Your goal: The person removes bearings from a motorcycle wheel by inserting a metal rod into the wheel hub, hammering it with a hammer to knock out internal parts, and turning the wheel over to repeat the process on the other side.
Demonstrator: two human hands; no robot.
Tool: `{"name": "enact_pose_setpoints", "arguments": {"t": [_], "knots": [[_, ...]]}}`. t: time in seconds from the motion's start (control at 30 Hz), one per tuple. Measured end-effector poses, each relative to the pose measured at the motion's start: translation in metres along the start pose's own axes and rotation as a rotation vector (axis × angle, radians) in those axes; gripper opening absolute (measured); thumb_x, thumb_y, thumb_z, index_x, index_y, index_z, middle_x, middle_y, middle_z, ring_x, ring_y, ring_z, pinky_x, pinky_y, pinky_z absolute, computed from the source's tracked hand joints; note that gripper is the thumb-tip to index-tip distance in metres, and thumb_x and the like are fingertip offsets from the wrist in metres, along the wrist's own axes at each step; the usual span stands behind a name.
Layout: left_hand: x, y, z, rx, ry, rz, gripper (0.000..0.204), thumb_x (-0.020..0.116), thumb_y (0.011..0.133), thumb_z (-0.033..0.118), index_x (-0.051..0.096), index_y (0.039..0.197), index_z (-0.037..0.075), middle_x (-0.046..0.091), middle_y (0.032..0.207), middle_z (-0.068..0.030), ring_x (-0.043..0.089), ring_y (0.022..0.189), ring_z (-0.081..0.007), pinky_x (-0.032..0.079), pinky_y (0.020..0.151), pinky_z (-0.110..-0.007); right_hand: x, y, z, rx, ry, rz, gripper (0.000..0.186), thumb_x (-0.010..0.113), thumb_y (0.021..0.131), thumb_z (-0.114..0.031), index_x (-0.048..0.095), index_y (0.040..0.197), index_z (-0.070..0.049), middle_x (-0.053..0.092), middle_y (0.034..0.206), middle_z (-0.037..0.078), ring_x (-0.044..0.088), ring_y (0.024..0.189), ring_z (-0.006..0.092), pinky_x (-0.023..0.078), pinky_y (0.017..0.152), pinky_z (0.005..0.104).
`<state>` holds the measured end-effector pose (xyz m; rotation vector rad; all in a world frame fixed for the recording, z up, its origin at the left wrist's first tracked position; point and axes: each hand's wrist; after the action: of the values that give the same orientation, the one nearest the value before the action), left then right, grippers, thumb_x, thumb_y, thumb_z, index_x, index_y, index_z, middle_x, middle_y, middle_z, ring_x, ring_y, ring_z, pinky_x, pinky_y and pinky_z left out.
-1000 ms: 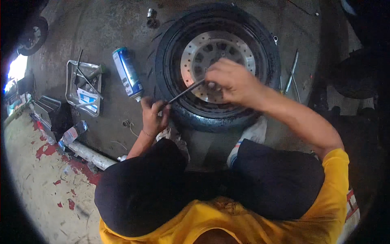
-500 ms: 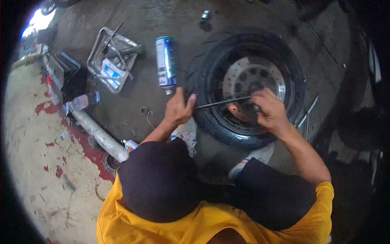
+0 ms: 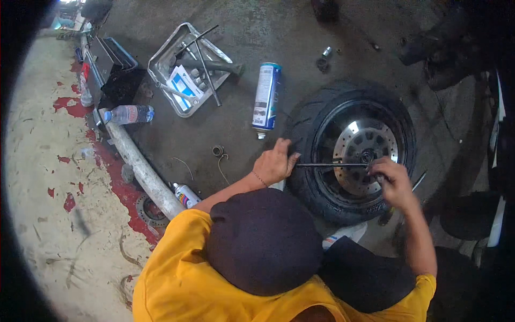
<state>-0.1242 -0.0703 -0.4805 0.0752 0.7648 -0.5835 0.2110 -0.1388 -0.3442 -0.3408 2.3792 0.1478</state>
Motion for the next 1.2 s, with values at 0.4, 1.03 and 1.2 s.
{"name": "enact_pose_setpoints", "arguments": {"t": [0.4, 1.03, 1.2], "knots": [[-0.008, 0.002, -0.004, -0.007, -0.006, 0.012, 0.044, 0.057, 0.091, 0.033, 0.051, 0.118, -0.003, 0.059, 0.113, -0.0257, 0.064, 0.085, -0.0441, 0.054, 0.073, -0.049, 0.166, 0.355, -0.115, 0.316, -0.282, -0.429, 0.087, 0.057, 0.084, -0.062, 0.045, 0.128, 0.011, 0.057, 0.121, 0.032, 0.06, 0.111, 0.041, 0.049, 0.095, 0.0441], [-0.028, 0.004, -0.004, -0.057, -0.093, -0.289, 0.059, 0.051, 0.093, 0.043, 0.037, 0.131, -0.001, 0.055, 0.12, -0.0281, 0.066, 0.082, -0.0429, 0.056, 0.065, -0.05, 0.246, 0.423, -0.084, -0.001, -0.416, -0.048, 0.047, 0.065, 0.086, -0.038, 0.062, 0.12, -0.006, 0.055, 0.117, 0.024, 0.043, 0.122, 0.0388, 0.045, 0.093, 0.0538], [-0.027, 0.002, -0.008, -0.04, -0.089, -0.255, 0.058, 0.051, 0.093, 0.046, 0.042, 0.126, -0.001, 0.054, 0.121, -0.0281, 0.066, 0.085, -0.0414, 0.056, 0.068, -0.048, 0.239, 0.439, -0.102, 0.227, -0.417, -0.532, 0.029, 0.062, 0.083, -0.019, 0.069, 0.106, -0.004, 0.064, 0.112, 0.023, 0.061, 0.107, 0.0366, 0.052, 0.087, 0.0449]]}}
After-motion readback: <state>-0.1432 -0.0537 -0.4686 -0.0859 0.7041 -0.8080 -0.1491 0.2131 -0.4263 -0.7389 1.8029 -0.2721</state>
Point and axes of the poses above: each hand's wrist, its own y-axis towards the middle knuckle, its own x-axis out of the palm, z = x × y
